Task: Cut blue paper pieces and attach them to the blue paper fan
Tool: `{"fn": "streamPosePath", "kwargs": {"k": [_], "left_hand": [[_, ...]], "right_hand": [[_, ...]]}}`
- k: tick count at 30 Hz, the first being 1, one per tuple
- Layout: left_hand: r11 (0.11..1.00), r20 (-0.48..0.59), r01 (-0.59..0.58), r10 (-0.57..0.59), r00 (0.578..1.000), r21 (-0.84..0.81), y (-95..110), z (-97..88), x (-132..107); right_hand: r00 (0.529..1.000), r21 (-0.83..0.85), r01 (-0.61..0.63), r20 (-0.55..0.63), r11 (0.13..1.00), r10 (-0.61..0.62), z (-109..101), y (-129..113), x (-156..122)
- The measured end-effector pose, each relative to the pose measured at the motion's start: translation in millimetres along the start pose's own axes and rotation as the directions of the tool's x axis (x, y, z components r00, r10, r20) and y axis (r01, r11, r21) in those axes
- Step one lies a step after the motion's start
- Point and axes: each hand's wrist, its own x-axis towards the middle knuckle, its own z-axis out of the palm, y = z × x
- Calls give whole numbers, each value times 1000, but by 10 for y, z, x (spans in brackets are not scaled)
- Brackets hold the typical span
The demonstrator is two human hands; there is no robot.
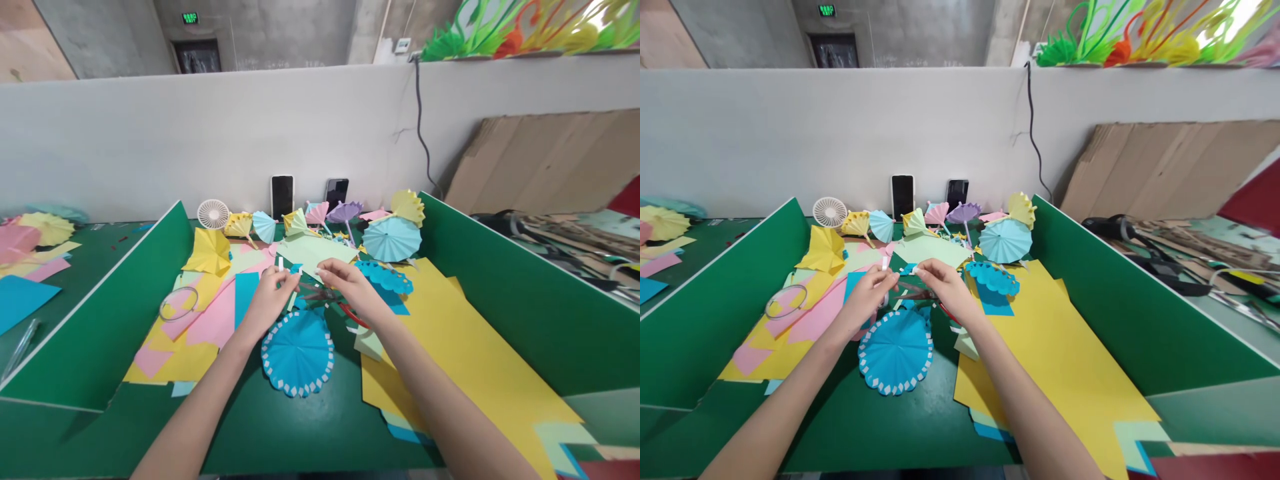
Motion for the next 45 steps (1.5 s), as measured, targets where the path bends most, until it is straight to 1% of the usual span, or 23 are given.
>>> {"fn": "streamPosePath", "kwargs": {"k": [3,6,8,10,13,16,17,19,21,23,26,29,32,36,38,41,43,45], "left_hand": [[1000,-19,-11,11,1000,7,12,3,-6],[1000,-43,-20,20,999,4,1,8,-3],[1000,-45,-17,16,999,-5,-12,11,0],[1000,-43,-17,17,999,-11,-17,14,0],[999,-41,-52,52,998,-7,-2,25,-11],[996,-29,-91,91,995,-13,34,35,-35],[995,-24,-97,97,995,-18,45,36,-42],[994,-20,-101,100,995,-30,60,35,-52],[995,-29,-93,92,995,-39,60,30,-52],[996,-40,-79,77,996,-47,49,28,-43],[997,-50,-59,56,997,-57,36,36,-30],[998,-49,-37,35,998,-53,45,46,-29],[999,-39,-15,13,999,-31,68,49,-34],[1000,-21,3,-3,1000,-4,84,46,-32],[1000,-9,9,-9,1000,5,75,49,-24],[1000,-12,0,1,1000,19,40,61,-12],[998,-33,-41,42,999,37,13,75,-13],[991,-64,-112,117,991,73,-3,95,-27]], "right_hand": [[1000,-38,13,0,999,-13,-28,82,-12],[993,-83,86,-69,993,-92,2,157,-79],[972,-118,154,-159,981,-172,48,199,-151],[947,-206,213,-196,955,-253,99,232,-228],[920,-384,232,-211,894,-329,152,263,-310],[885,-474,244,-249,846,-395,161,270,-328],[868,-476,245,-281,844,-410,153,264,-323],[821,-444,233,-388,865,-420,120,237,-306],[752,-366,205,-534,908,-386,62,190,-284],[681,-269,173,-662,948,-312,-16,139,-263],[599,-172,143,-769,975,-224,-145,92,-232],[542,-129,143,-819,981,-187,-247,102,-206],[543,-99,151,-823,984,-166,-286,125,-190],[559,-75,184,-812,980,-167,-239,118,-187],[588,-72,202,-789,977,-180,-185,108,-193],[650,-63,222,-735,973,-196,-88,108,-207],[686,-76,226,-695,971,-215,-22,116,-213],[708,-118,230,-660,966,-249,37,128,-214]]}}
